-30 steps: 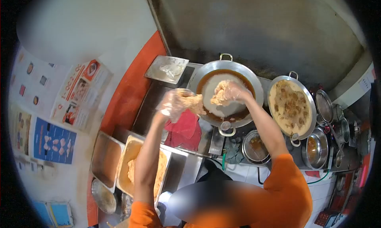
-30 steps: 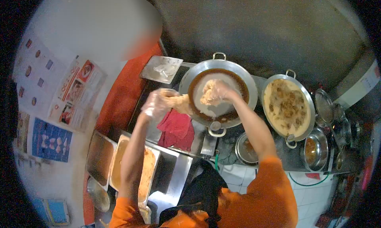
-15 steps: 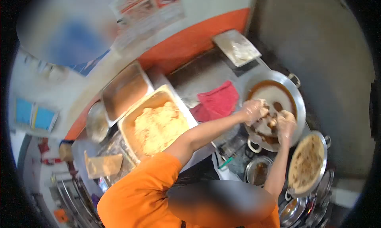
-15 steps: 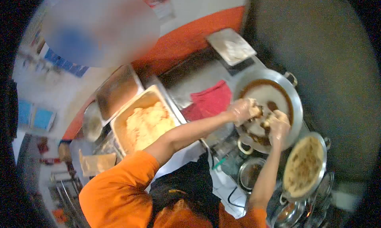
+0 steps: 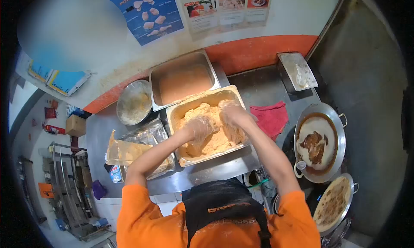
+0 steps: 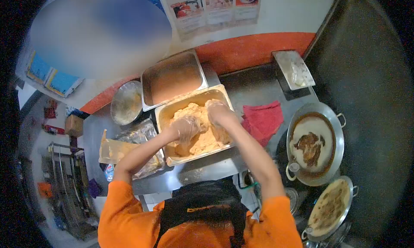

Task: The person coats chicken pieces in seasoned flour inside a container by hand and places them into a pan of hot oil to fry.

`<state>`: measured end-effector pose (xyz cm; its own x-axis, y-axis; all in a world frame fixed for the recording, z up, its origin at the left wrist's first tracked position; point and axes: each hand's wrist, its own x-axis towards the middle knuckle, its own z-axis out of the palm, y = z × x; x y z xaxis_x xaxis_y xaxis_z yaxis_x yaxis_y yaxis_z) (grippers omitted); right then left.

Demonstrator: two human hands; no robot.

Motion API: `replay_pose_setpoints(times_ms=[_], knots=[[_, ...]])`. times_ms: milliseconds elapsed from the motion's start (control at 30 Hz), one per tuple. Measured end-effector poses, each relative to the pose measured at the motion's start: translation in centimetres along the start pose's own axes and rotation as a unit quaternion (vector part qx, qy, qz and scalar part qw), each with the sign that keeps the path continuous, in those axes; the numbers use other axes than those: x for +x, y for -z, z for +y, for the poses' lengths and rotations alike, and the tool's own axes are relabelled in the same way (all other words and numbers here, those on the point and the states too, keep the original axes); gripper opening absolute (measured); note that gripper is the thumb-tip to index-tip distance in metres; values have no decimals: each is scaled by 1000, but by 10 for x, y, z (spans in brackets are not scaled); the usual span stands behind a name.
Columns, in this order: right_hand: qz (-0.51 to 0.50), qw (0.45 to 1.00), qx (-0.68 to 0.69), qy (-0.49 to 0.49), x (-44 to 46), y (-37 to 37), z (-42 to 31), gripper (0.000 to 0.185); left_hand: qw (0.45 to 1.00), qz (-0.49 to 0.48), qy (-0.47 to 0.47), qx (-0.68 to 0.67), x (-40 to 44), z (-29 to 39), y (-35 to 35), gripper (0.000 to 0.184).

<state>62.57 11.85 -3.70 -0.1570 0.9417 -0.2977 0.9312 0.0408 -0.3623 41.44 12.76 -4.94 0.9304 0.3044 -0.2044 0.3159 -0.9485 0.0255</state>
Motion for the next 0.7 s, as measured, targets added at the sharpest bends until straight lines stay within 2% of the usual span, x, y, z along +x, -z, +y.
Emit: replay_pose_setpoints(times_ms=[33,100,133,167,233,267,367,467,567,600,667,700], knots=[[-35,998,-35,-37,23,-19,1,33,999,27,-17,29,-9,0,-25,33],[-106,982,-155,8,39,-25,5,36,972,65,3,226,-11,0,-48,29],[-144,966,-212,31,42,-27,4,38,993,40,9,113,-15,-1,-46,28],[-154,966,-204,26,48,-26,2,37,1000,14,15,0,-18,-5,-44,26],[-180,966,-187,13,45,-1,-15,35,999,45,-5,-9,-27,-9,-45,30],[-139,978,-144,53,89,-52,19,27,998,60,-19,-12,-30,-11,-45,32],[-103,980,-166,-32,79,-53,2,28,994,40,54,-82,-43,-3,25,46],[-150,973,-176,14,94,-51,20,28,985,123,67,-105,-59,-23,22,55],[-118,983,-141,7,81,-42,22,28,955,157,95,-232,-72,-23,57,50],[-105,985,-138,7,74,-39,19,26,953,173,97,-231,-70,-27,55,49],[-81,988,-134,11,63,-34,13,24,918,185,142,-322,-73,-34,48,47],[-43,992,-114,43,62,-38,21,23,896,190,168,-365,-78,-36,46,46]])
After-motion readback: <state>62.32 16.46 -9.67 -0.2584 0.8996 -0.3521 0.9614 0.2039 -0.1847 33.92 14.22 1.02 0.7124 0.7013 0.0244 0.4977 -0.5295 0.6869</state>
